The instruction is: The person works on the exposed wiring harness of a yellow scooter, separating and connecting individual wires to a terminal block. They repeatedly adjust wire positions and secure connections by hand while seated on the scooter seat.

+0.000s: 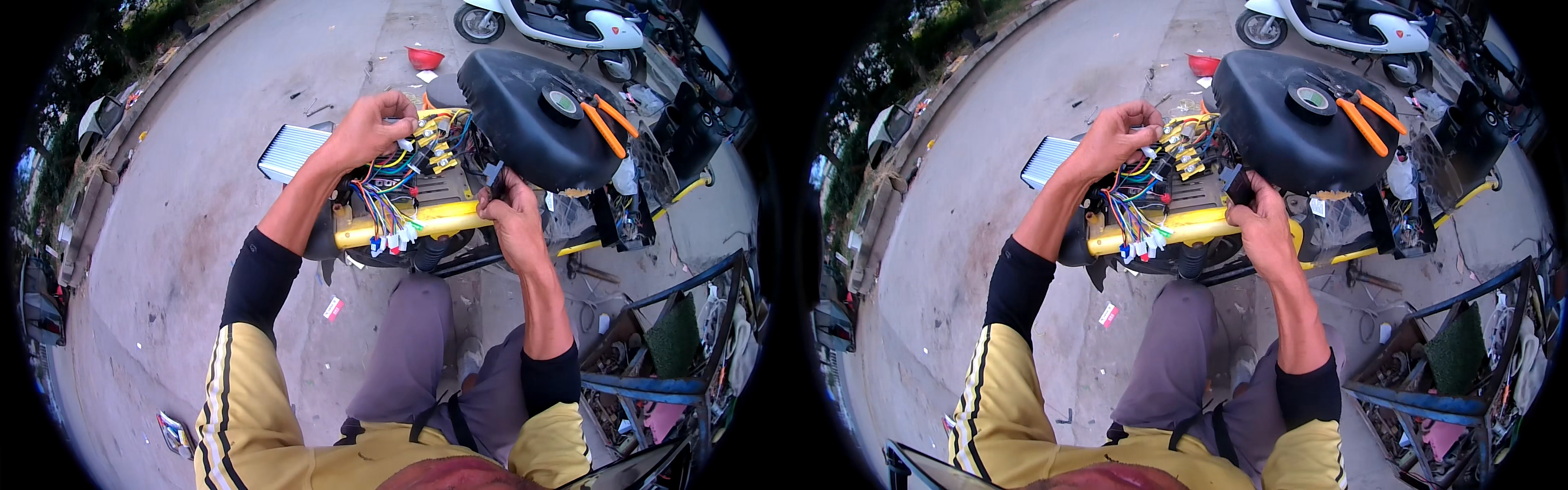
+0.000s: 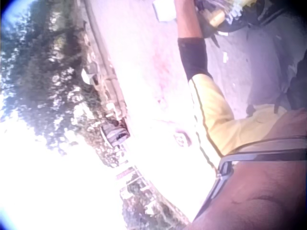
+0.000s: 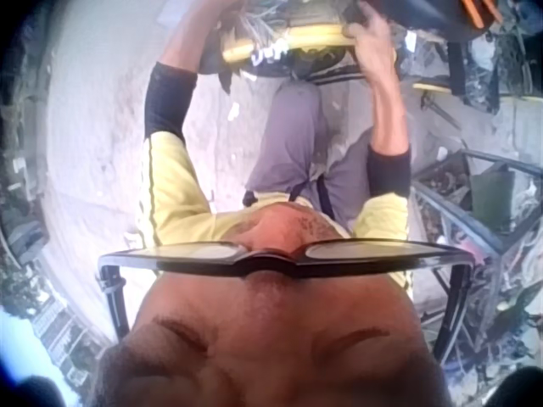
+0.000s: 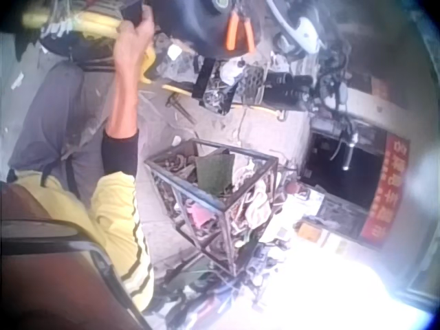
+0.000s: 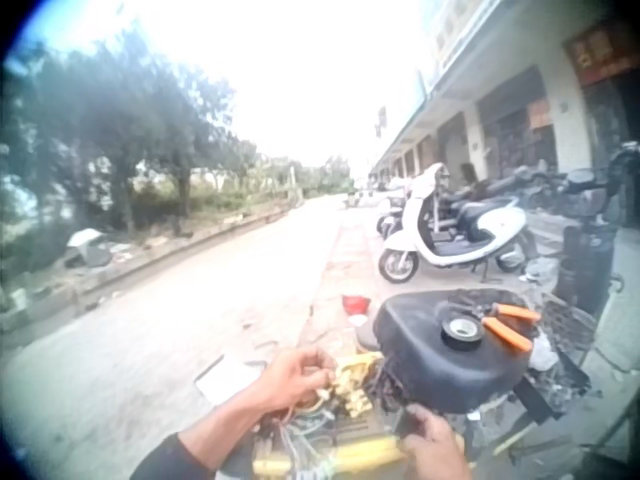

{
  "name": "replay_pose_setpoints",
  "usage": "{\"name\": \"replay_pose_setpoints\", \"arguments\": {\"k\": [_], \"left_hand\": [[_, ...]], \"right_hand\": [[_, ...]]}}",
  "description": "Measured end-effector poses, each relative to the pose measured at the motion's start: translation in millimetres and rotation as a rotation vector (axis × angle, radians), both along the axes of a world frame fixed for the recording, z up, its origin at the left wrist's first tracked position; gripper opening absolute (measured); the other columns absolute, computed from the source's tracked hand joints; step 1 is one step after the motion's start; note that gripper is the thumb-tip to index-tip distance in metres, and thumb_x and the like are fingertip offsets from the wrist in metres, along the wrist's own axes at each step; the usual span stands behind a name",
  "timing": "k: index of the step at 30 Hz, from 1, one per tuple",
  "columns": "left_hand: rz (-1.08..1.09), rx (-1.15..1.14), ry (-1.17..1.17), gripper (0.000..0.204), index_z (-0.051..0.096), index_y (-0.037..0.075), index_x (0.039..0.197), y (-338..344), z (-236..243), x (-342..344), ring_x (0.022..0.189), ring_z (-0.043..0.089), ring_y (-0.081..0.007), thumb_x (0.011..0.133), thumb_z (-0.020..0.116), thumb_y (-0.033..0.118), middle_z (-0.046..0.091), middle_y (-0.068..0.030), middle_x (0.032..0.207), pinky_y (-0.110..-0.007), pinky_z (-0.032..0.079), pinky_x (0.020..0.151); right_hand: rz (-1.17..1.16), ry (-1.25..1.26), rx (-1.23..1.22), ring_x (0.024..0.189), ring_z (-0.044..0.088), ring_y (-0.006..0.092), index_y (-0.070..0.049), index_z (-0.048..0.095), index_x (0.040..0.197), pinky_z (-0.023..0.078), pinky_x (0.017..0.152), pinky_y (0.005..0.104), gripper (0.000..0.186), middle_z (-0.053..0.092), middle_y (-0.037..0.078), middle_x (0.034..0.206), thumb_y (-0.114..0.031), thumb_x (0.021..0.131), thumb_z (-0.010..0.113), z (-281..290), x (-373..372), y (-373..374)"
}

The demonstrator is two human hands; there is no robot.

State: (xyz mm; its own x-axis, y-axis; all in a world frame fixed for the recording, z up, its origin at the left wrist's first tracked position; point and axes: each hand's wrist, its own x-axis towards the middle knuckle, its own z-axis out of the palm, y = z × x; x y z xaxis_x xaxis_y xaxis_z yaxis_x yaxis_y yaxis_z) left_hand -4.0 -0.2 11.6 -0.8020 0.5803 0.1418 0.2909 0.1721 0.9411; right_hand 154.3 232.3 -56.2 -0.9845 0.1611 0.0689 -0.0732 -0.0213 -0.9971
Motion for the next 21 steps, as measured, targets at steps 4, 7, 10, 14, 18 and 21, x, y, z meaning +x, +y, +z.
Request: {"name": "replay_pose_setpoints", "arguments": {"k": [4, 7, 10, 14, 18, 21], "left_hand": [[-0.004, 0.003, -0.04, 0.007, 0.066, 0.004, 0.103, 0, 4, 5, 0.064, 0.047, 0.0, 0.099, 0.068, 0.009, 0.063, 0.0039, 0.089, -0.018, 0.036, 0.052], [0.011, -0.011, -0.01, 0.007, 0.066, 0.004, 0.103, 0, 4, 4, 0.063, 0.047, 0.0, 0.099, 0.069, 0.009, 0.063, 0.0041, 0.088, -0.018, 0.035, 0.052], [0.005, -0.012, 0.002, 0.007, 0.067, 0.003, 0.103, -2, 3, 2, 0.064, 0.047, -0.0002, 0.1, 0.068, 0.01, 0.063, 0.0036, 0.089, -0.019, 0.037, 0.053], [0.002, -0.008, 0.003, 0.01, 0.067, 0.001, 0.104, -3, 1, 1, 0.064, 0.048, -0.0008, 0.101, 0.068, 0.01, 0.063, 0.0025, 0.09, -0.019, 0.038, 0.053], [0.025, -0.02, 0.036, 0.011, 0.068, 0.0, 0.106, -4, 5, 5, 0.065, 0.048, -0.0011, 0.101, 0.069, 0.01, 0.064, 0.0015, 0.093, -0.018, 0.038, 0.054], [0.018, 0.013, 0.005, 0.013, 0.068, -0.001, 0.107, -6, 1, 4, 0.066, 0.048, -0.0011, 0.102, 0.069, 0.011, 0.064, 0.0008, 0.094, -0.018, 0.038, 0.054]], "right_hand": [[-0.099, 0.117, -0.099, 0.086, 0.06, 0.0106, 0.003, 0.063, 0.115, 0.051, 0.085, 0.0298, 0.032, 0.067, 0.005, 0.096, 0.003, 0.085, 0.075, -8, -10, -19], [-0.148, 0.047, -0.102, 0.088, 0.064, 0.0115, 0.004, 0.064, 0.117, 0.053, 0.086, 0.03, 0.03, 0.07, 0.006, 0.1, 0.0, 0.09, 0.077, -9, -19, -26], [-0.069, 0.1, -0.121, 0.094, 0.068, 0.0128, 0.005, 0.065, 0.118, 0.055, 0.09, 0.0307, 0.028, 0.073, 0.01, 0.107, -0.001, 0.093, 0.076, -12, -32, -31], [-0.018, 0.159, -0.289, 0.09, 0.068, 0.0124, 0.006, 0.064, 0.114, 0.058, 0.085, 0.0309, 0.023, 0.068, 0.006, 0.098, 0.001, 0.094, 0.074, -16, -45, -40], [-0.063, 0.209, -0.292, 0.084, 0.067, 0.0119, 0.002, 0.063, 0.103, 0.058, 0.081, 0.0305, 0.013, 0.063, 0.002, 0.089, 0.002, 0.095, 0.073, -22, -52, -49], [-0.079, 0.224, -0.235, 0.082, 0.066, 0.0118, 0.001, 0.064, 0.101, 0.058, 0.08, 0.0303, 0.011, 0.064, 0.002, 0.087, 0.002, 0.095, 0.073, -20, -52, -51]]}}
